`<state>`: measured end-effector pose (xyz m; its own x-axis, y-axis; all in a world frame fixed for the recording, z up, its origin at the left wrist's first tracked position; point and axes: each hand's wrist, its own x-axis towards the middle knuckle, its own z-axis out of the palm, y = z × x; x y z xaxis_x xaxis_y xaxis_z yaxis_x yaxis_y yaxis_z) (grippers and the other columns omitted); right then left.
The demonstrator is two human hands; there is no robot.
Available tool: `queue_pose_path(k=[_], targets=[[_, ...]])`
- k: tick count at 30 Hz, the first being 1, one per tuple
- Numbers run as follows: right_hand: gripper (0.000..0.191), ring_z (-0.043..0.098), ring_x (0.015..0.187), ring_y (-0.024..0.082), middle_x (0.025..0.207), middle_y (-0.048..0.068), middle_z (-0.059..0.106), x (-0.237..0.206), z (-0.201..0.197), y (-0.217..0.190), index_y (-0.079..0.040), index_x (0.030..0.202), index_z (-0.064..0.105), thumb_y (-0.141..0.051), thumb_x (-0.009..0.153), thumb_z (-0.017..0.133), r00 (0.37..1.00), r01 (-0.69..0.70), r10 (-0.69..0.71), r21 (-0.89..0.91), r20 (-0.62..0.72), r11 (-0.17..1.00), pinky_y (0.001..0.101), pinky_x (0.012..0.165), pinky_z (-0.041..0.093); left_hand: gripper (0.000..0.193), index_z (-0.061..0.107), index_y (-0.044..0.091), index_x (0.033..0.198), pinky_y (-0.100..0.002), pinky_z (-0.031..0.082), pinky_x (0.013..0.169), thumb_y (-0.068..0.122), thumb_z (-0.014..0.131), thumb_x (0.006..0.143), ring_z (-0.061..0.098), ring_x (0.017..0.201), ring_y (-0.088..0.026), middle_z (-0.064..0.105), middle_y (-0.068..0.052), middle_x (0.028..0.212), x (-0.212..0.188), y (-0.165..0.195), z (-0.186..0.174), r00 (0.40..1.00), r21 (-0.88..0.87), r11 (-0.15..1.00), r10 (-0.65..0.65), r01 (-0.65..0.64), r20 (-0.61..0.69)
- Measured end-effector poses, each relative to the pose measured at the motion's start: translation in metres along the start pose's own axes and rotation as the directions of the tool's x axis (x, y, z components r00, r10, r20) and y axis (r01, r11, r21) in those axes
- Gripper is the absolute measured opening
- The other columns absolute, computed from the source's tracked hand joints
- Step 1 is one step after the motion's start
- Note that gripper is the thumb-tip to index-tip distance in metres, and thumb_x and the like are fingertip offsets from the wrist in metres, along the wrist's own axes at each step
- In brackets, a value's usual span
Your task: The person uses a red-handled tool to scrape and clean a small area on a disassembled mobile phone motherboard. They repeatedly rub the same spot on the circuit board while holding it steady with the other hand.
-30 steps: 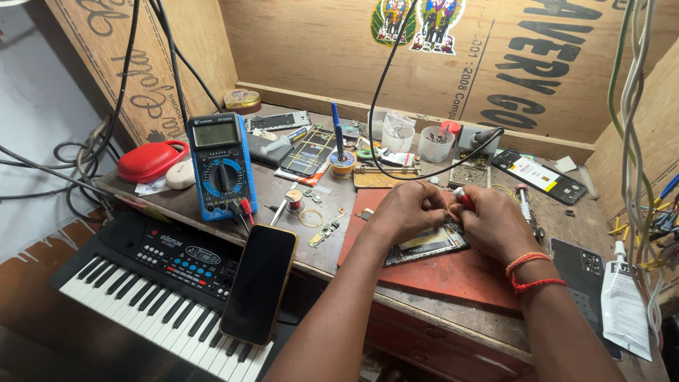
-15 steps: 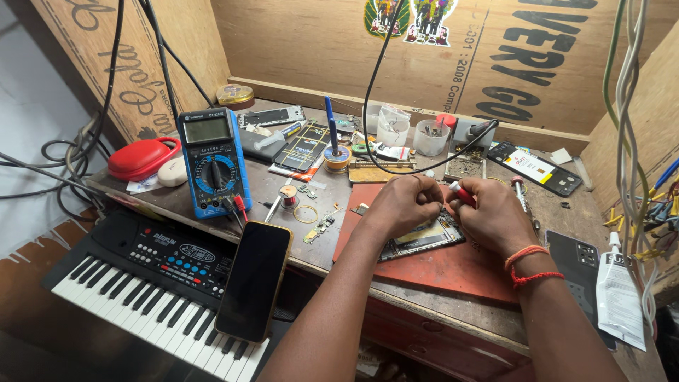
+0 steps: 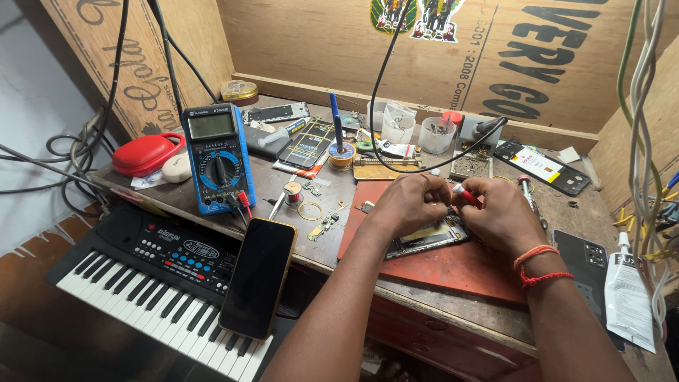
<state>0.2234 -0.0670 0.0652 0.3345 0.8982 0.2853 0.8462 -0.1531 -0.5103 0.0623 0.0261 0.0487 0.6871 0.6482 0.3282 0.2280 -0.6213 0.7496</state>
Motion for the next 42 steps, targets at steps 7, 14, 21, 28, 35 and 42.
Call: queue_pose_path(k=[7,14,21,28,35,42], targets=[[0.02,0.066,0.053,0.016,0.063,0.01,0.072,-0.0031,-0.0071,-0.0087,-0.012,0.097,0.081,-0.017,0.082,0.07,0.984,-0.175,0.173,0.044,0.052,0.984,0.0352,0.055,0.051,0.022,0.077,0.01,0.093,-0.036,0.058,0.085,0.021,0.071,0.075,0.075,0.089,-0.022,0.076,-0.009,0.095,-0.0023,0.007,-0.0013,1.0,0.13,0.991,0.017,-0.016,-0.004],[0.022,0.065,0.055,0.017,0.063,0.011,0.073,-0.0027,-0.0051,-0.0043,-0.012,0.099,0.082,-0.021,0.083,0.071,0.987,-0.155,0.153,0.036,0.049,0.987,0.0359,0.055,0.05,0.02,0.076,0.009,0.093,-0.037,0.058,0.086,0.019,0.071,0.076,0.075,0.09,-0.023,0.074,-0.01,0.094,-0.0003,0.0028,0.0017,0.994,0.167,0.98,0.109,-0.108,0.004],[0.021,0.066,0.057,0.02,0.066,0.014,0.074,-0.001,-0.005,-0.0023,-0.008,0.098,0.082,-0.021,0.085,0.07,0.98,-0.191,0.187,0.061,0.072,0.98,0.0375,0.057,0.051,0.019,0.075,0.009,0.093,-0.038,0.057,0.086,0.019,0.072,0.077,0.073,0.091,-0.025,0.074,-0.01,0.095,-0.0014,0.0031,0.0018,0.991,0.181,0.975,0.134,-0.13,-0.006],[0.022,0.068,0.06,0.016,0.068,0.011,0.074,0.0012,-0.0036,-0.0001,-0.008,0.097,0.081,-0.018,0.079,0.074,0.99,-0.143,0.14,0.104,0.031,0.984,0.0347,0.059,0.054,0.017,0.077,0.009,0.092,-0.039,0.055,0.088,0.018,0.071,0.079,0.072,0.093,-0.027,0.074,-0.011,0.096,-0.0026,0.004,0.0036,0.97,0.242,0.945,0.238,-0.219,-0.052],[0.017,0.062,0.056,0.015,0.065,0.009,0.069,-0.0027,-0.0065,-0.0035,-0.004,0.093,0.079,-0.015,0.082,0.072,0.973,-0.22,0.204,0.167,0.105,0.961,0.0362,0.053,0.049,0.019,0.076,0.008,0.092,-0.034,0.06,0.081,0.02,0.07,0.077,0.077,0.083,-0.02,0.077,-0.009,0.087,0.0003,0.002,0.0002,1.0,0.056,0.998,-0.028,0.027,0.012],[0.014,0.057,0.055,0.008,0.062,0.005,0.068,-0.0003,-0.0033,0.0005,-0.004,0.09,0.081,-0.012,0.081,0.073,0.986,-0.155,0.136,0.226,0.098,0.962,0.03,0.049,0.046,0.019,0.077,0.008,0.089,-0.034,0.059,0.081,0.02,0.072,0.075,0.075,0.084,-0.02,0.075,-0.009,0.09,0.0011,0.0003,0.0026,0.999,0.109,0.993,0.044,-0.042,-0.023]])
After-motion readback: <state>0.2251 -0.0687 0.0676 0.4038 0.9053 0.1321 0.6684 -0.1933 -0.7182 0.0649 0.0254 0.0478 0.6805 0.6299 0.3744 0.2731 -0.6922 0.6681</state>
